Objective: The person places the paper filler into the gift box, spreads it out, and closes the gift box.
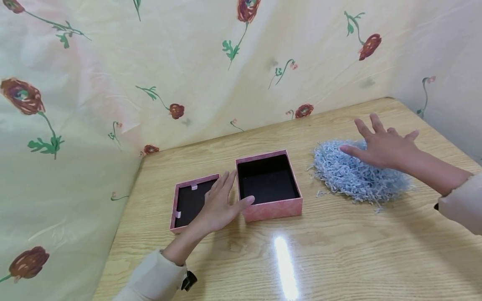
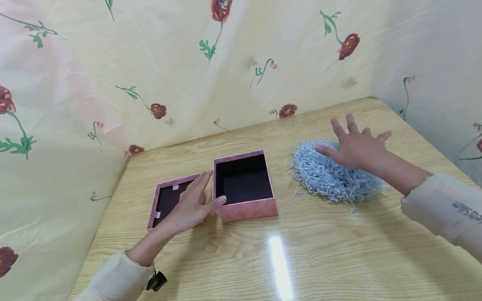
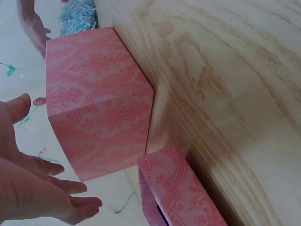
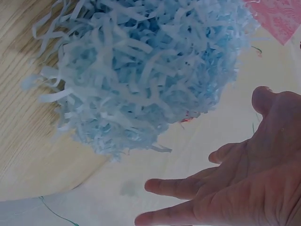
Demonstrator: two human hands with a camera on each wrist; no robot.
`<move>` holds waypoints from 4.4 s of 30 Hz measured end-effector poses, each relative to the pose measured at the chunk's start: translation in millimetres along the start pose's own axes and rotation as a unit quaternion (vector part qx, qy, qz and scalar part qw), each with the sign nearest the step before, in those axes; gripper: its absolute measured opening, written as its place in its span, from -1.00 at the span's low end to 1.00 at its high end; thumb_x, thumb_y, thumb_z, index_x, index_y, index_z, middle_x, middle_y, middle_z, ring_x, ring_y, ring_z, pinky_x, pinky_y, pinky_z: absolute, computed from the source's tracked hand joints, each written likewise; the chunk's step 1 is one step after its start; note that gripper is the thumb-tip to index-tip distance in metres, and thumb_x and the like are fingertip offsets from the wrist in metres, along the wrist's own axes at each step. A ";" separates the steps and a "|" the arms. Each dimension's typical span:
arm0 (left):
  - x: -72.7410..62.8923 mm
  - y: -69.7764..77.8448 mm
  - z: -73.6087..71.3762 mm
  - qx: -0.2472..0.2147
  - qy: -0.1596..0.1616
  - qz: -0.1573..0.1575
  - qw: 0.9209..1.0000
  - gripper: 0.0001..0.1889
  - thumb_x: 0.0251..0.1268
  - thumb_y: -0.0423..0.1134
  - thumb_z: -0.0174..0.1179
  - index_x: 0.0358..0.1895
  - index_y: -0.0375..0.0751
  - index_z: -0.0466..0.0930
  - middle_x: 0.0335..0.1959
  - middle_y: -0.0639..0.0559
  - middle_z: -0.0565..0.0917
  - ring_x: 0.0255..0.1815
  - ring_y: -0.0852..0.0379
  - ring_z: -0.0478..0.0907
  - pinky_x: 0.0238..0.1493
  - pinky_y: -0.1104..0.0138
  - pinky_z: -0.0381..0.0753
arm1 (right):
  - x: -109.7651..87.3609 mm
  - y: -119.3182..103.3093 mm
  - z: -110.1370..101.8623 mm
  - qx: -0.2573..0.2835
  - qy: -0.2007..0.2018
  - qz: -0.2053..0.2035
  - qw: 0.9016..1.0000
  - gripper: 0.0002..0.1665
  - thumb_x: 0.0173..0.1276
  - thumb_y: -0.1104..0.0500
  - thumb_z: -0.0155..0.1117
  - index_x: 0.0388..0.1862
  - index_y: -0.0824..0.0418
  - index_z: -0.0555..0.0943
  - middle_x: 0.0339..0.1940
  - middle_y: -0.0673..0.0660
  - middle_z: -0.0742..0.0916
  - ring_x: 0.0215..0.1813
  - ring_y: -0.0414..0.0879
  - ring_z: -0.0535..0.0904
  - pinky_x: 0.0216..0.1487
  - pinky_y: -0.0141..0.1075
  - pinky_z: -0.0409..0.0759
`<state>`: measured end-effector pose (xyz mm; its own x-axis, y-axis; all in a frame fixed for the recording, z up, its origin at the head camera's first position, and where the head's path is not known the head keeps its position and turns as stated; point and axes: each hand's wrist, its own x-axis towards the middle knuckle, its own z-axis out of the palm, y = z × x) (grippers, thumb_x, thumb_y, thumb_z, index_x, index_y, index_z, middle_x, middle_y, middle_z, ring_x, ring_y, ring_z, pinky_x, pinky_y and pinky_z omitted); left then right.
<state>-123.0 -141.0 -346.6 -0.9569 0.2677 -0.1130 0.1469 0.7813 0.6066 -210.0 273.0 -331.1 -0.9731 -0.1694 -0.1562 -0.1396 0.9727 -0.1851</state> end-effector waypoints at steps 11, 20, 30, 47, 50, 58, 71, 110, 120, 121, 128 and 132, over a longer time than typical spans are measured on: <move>-0.1 -0.6 6.7 -0.087 0.030 0.014 0.996 -0.08 0.14 0.26 0.26 0.53 0.17 0.00 0.55 0.07 0.00 0.55 -0.05 -0.19 0.38 -0.21 0.00 | 0.9 6.3 3.2 -0.003 -0.019 0.010 1.000 0.20 0.32 -0.54 -0.29 0.52 0.20 -0.46 0.43 0.56 -0.33 0.13 0.81 0.10 -0.12 0.70 -0.25; 1.3 -2.5 11.8 -0.113 0.042 0.014 0.993 -0.08 0.08 0.21 0.34 0.49 0.11 0.11 0.50 0.09 0.13 0.50 0.05 0.03 0.37 -0.08 0.19 | 2.8 9.4 5.0 -0.006 -0.025 0.010 1.000 0.21 0.32 -0.55 -0.28 0.52 0.20 -0.46 0.42 0.59 -0.29 0.08 0.78 0.20 -0.13 0.71 -0.22; 1.0 -2.8 14.6 -0.115 0.045 0.006 0.992 -0.08 0.07 0.20 0.35 0.49 0.11 0.10 0.49 0.08 0.15 0.48 0.05 0.09 0.36 -0.06 0.21 | 4.2 8.7 6.0 0.000 -0.039 0.004 0.999 0.19 0.32 -0.54 -0.27 0.54 0.19 -0.42 0.43 0.62 -0.21 0.15 0.82 0.03 -0.16 0.71 -0.22; 1.0 -5.4 21.3 -0.150 0.045 0.012 0.988 -0.09 0.12 0.13 0.35 0.50 0.13 0.06 0.49 0.05 0.15 0.42 -0.10 0.21 0.22 -0.03 0.43 | 9.8 14.1 19.7 0.026 -0.065 -0.040 0.997 0.26 0.28 -0.47 0.03 0.56 0.18 -0.35 0.41 0.68 -0.11 0.16 0.83 0.01 -0.20 0.65 0.09; 1.3 -4.8 22.5 -0.170 0.042 0.009 0.984 -0.09 0.13 0.10 0.36 0.50 0.11 0.05 0.48 0.03 0.15 0.37 -0.15 0.29 0.14 0.01 0.51 | 10.5 14.1 21.2 0.036 -0.071 -0.054 0.995 0.26 0.29 -0.41 0.09 0.55 0.25 -0.34 0.39 0.71 -0.10 0.16 0.83 -0.01 -0.10 0.61 0.12; 3.2 -4.7 26.4 -0.198 0.048 0.001 0.979 -0.09 0.12 0.07 0.38 0.50 0.07 0.07 0.46 0.00 0.18 0.31 -0.14 0.36 0.12 0.04 0.53 | 15.5 17.2 30.7 0.089 -0.089 -0.066 0.990 0.29 0.27 -0.29 0.23 0.54 0.29 -0.35 0.35 0.74 -0.08 0.20 0.81 -0.07 0.03 0.57 0.06; 3.3 -2.8 25.8 -0.205 0.042 -0.012 0.978 -0.08 0.12 0.06 0.38 0.50 0.05 0.05 0.45 -0.13 0.20 0.28 -0.23 0.37 0.07 0.02 0.56 | 19.6 14.9 55.5 0.070 -0.071 -0.087 0.991 0.32 0.12 -0.10 0.46 0.53 0.33 -0.20 0.23 0.77 0.16 0.18 0.76 0.05 0.01 0.48 0.21; 4.0 -3.5 27.4 -0.219 0.034 -0.013 0.975 -0.09 0.15 0.00 0.38 0.51 0.05 0.03 0.45 -0.14 0.19 0.30 -0.25 0.35 0.14 -0.02 0.51 | 19.4 24.5 51.3 0.114 -0.002 -0.098 0.989 -0.19 0.07 0.36 0.33 0.25 0.72 0.24 0.16 0.67 0.43 0.05 0.49 0.46 -0.05 0.18 0.51; 3.5 -2.1 26.7 -0.221 0.034 -0.012 0.975 -0.09 0.15 0.00 0.38 0.50 0.07 0.03 0.45 -0.14 0.19 0.30 -0.27 0.34 0.13 -0.01 0.52 | 17.3 30.0 36.0 0.136 0.004 -0.079 0.987 -0.17 0.11 0.34 0.35 0.29 0.69 0.22 0.19 0.66 0.40 0.08 0.49 0.44 -0.01 0.22 0.48; 3.6 -2.1 26.6 -0.221 0.034 -0.011 0.975 -0.09 0.15 0.00 0.38 0.50 0.07 0.02 0.45 -0.15 0.19 0.30 -0.27 0.34 0.13 -0.01 0.52 | 17.3 30.6 34.6 0.140 0.002 -0.076 0.987 -0.15 0.11 0.34 0.35 0.30 0.68 0.20 0.19 0.67 0.39 -0.01 0.44 0.51 -0.06 0.18 0.51; 4.4 -3.2 27.5 -0.223 0.033 -0.010 0.974 -0.09 0.15 0.00 0.38 0.51 0.05 0.02 0.45 -0.15 0.19 0.31 -0.27 0.34 0.13 -0.02 0.51 | 18.8 31.8 28.7 0.158 -0.007 -0.061 0.986 -0.12 0.13 0.33 0.33 0.34 0.66 0.15 0.21 0.67 0.36 -0.04 0.41 0.52 -0.08 0.17 0.50; 4.6 -4.1 28.0 -0.220 0.034 -0.012 0.975 -0.08 0.15 0.01 0.38 0.51 0.03 0.02 0.45 -0.14 0.19 0.31 -0.27 0.34 0.13 -0.02 0.51 | 19.3 31.6 25.7 0.162 -0.012 -0.056 0.985 -0.08 0.14 0.29 0.33 0.36 0.64 0.12 0.06 0.62 0.52 -0.22 0.37 0.55 -0.14 0.10 0.52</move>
<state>-120.9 -127.2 -371.6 -0.9751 0.2032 -0.0884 0.0169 0.4659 0.8847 -228.4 296.4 -364.9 -0.9497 -0.2808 -0.1385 -0.1774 0.8470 -0.5012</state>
